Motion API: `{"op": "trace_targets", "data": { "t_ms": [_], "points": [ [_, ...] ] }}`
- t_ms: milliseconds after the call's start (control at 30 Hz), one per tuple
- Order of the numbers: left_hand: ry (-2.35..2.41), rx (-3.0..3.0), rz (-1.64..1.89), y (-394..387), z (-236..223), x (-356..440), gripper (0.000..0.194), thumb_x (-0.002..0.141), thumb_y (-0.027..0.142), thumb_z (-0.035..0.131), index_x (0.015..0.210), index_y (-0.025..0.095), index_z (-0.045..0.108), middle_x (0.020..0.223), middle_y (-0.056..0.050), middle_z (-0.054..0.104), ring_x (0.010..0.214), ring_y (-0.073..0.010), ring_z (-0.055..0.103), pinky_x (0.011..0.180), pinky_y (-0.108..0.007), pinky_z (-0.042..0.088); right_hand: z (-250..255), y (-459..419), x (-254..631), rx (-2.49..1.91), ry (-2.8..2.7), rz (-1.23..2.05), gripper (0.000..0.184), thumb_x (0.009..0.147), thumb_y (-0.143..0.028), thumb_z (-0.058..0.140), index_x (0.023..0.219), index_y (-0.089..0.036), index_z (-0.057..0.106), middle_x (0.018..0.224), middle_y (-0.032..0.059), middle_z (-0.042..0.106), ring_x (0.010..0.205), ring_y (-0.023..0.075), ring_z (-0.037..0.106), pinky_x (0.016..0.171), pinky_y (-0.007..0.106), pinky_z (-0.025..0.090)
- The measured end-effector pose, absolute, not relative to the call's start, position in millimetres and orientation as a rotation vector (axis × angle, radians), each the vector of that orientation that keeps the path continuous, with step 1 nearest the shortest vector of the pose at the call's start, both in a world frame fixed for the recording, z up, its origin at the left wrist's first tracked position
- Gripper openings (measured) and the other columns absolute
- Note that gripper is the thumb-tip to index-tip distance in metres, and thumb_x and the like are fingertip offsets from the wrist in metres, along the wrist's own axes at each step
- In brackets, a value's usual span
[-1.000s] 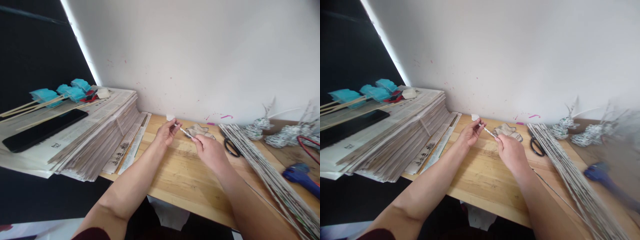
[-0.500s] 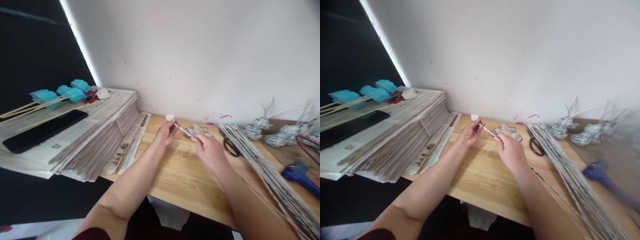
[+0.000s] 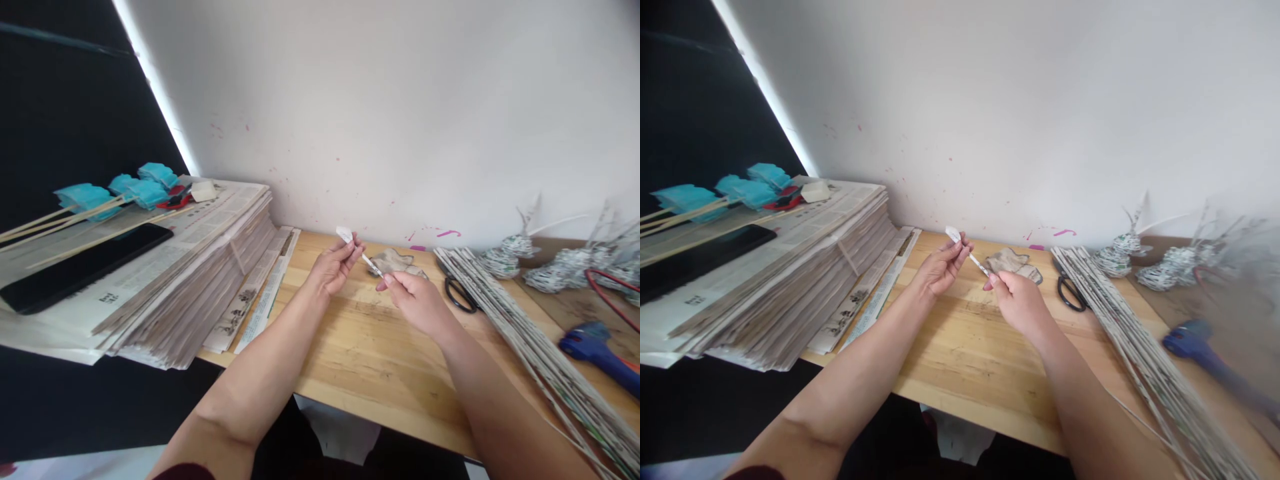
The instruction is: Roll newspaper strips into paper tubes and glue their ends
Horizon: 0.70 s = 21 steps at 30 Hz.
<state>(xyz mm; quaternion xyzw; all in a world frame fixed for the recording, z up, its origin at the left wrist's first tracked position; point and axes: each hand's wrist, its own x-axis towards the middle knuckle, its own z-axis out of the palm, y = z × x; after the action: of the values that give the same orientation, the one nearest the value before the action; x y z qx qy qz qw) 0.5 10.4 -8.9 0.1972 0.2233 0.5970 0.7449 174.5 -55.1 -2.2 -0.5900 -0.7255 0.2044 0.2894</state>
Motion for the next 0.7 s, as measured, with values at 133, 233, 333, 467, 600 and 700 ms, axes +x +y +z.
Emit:
{"op": "trace_targets", "data": {
  "t_ms": [133, 233, 333, 467, 600, 700],
  "points": [
    [0.486, 0.43, 1.298, 10.9, -9.4, 0.4, 0.021, 0.083, -0.003, 0.055, 0.09, 0.008, 0.071, 0.085, -0.007, 0.071, 0.085, -0.0132, 0.071, 0.08, -0.017, 0.056, 0.4, -56.3, 177.1, -1.539, -1.918, 0.692, 0.041, 0.092, -0.048, 0.039, 0.086, -0.02, 0.068, 0.055, -0.0007, 0.055, 0.05, 0.015, 0.05, 0.052, 0.027, 0.035],
    [0.51, 0.375, 1.334, 12.5, -9.9, 0.2, 0.019, 0.083, -0.003, 0.055, 0.088, 0.008, 0.07, 0.083, -0.007, 0.07, 0.086, -0.0138, 0.071, 0.08, -0.018, 0.056, 1.5, -59.6, 174.5, -1.571, -1.941, 0.359, 0.03, 0.088, -0.046, 0.05, 0.09, -0.022, 0.068, 0.064, 0.0006, 0.064, 0.053, 0.0154, 0.053, 0.054, 0.027, 0.034],
    [0.513, 0.353, 1.365, 14.3, -10.3, -0.6, 0.017, 0.083, -0.002, 0.057, 0.087, 0.008, 0.07, 0.082, -0.006, 0.07, 0.089, -0.0143, 0.07, 0.081, -0.018, 0.056, 1.3, -61.7, 170.9, -1.562, -1.995, 0.067, 0.027, 0.09, -0.041, 0.049, 0.089, -0.023, 0.068, 0.064, 0.0011, 0.065, 0.055, 0.0157, 0.054, 0.056, 0.027, 0.032],
    [0.505, 0.365, 1.363, 14.2, -9.5, -1.5, 0.015, 0.082, -0.001, 0.058, 0.084, 0.008, 0.07, 0.08, -0.006, 0.069, 0.082, -0.0131, 0.071, 0.076, -0.016, 0.057, 1.6, -61.3, 169.6, -1.584, -2.046, 0.038, 0.032, 0.093, -0.04, 0.043, 0.083, -0.022, 0.068, 0.057, 0.0009, 0.061, 0.054, 0.0162, 0.053, 0.055, 0.027, 0.029],
    [0.487, 0.361, 1.363, 12.6, -8.7, -0.6, 0.016, 0.083, -0.001, 0.057, 0.082, 0.008, 0.07, 0.076, -0.005, 0.069, 0.073, -0.0115, 0.07, 0.067, -0.013, 0.057, 2.2, -59.9, 169.9, -1.589, -2.04, 0.17, 0.032, 0.093, -0.04, 0.043, 0.082, -0.022, 0.068, 0.06, 0.0013, 0.063, 0.056, 0.0161, 0.054, 0.055, 0.027, 0.03],
    [0.474, 0.356, 1.368, 13.9, -10.1, -0.2, 0.016, 0.083, -0.001, 0.057, 0.083, 0.008, 0.07, 0.075, -0.005, 0.068, 0.072, -0.0112, 0.07, 0.067, -0.013, 0.057, 1.0, -58.5, 170.3, -1.608, -2.076, 0.273, 0.033, 0.094, -0.039, 0.041, 0.081, -0.021, 0.066, 0.058, 0.0005, 0.061, 0.055, 0.0155, 0.054, 0.055, 0.026, 0.031]
  ]
}}
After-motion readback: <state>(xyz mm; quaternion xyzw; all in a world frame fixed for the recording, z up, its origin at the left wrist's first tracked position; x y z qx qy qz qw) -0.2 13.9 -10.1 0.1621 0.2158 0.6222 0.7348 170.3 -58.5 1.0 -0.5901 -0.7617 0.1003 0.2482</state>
